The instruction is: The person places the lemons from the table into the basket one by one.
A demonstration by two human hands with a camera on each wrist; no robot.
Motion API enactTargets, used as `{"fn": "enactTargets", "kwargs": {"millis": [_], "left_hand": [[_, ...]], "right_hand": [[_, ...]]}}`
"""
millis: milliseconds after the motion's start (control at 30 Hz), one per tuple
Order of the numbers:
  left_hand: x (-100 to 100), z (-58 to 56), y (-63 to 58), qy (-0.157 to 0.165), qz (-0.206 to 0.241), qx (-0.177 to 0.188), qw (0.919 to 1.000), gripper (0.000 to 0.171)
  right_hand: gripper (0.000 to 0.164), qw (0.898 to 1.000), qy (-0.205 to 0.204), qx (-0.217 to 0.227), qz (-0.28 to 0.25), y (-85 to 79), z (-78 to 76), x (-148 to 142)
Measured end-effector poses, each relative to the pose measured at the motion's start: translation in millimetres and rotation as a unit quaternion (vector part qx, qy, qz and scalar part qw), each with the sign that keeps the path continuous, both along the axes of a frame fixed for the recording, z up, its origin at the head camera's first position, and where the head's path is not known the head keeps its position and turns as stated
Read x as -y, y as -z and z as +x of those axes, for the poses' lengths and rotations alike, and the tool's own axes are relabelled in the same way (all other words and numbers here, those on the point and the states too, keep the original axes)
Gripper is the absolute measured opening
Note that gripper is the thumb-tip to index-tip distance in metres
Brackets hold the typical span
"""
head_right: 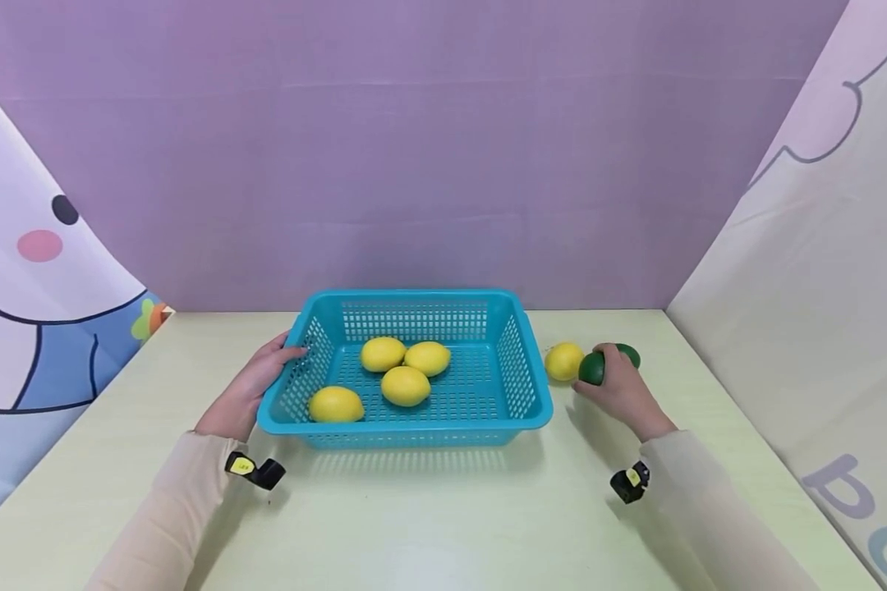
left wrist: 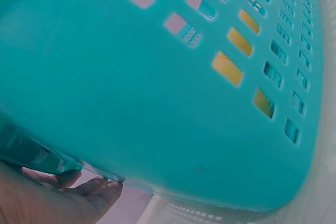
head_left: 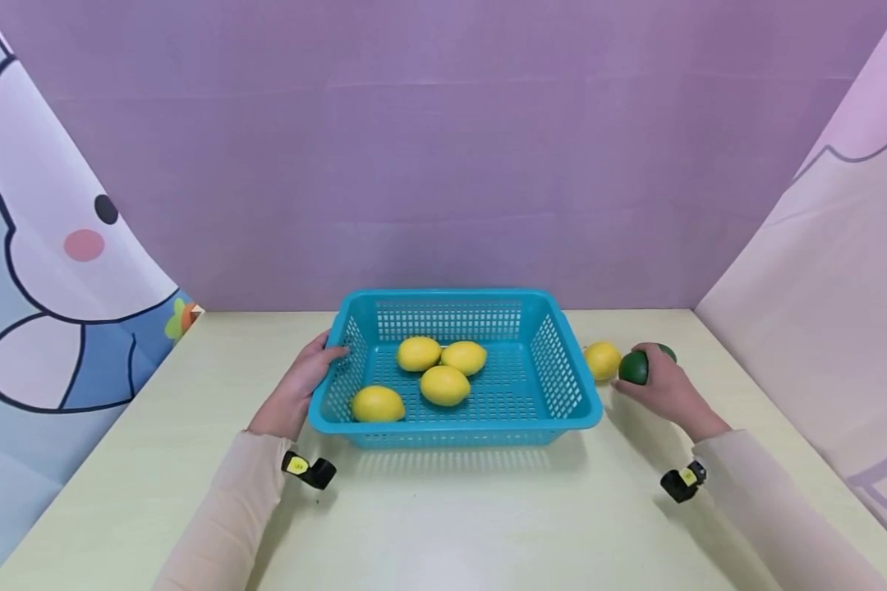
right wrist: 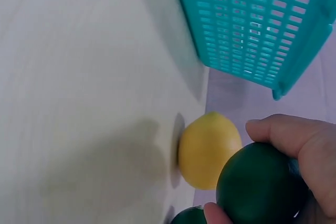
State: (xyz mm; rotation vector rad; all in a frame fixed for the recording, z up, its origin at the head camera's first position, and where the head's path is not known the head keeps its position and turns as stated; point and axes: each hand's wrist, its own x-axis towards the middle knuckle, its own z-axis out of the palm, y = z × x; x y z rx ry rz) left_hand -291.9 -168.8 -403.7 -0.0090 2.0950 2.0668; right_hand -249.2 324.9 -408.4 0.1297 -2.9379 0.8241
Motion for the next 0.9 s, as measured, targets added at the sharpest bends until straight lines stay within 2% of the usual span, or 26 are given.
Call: {"fn": "enactTargets", "kwargs": {"millis": [400,667,900], "left_hand": [[0.6,1.5,0.8,-0.007,-0.006,0.004,0.9999,0.058],[-0.9,0.1,-1.6,-0.013,-0.01,0.002,0.9999,0.058],[0.0,0.1,-1.6,-0.006,-0.005,0.003,1.0,0.059]], "right_hand": [[0.067,0.999,-0.027,-0.022,-0.011,-12.5,-6.2,10.2],[0.07,0.999,-0.037,-0.018,-0.014,-31.9,-12.7,19.5],[0.063,0.998,-0.047,-0.037,-0.019,-46.5,-18.2,30.5]]}}
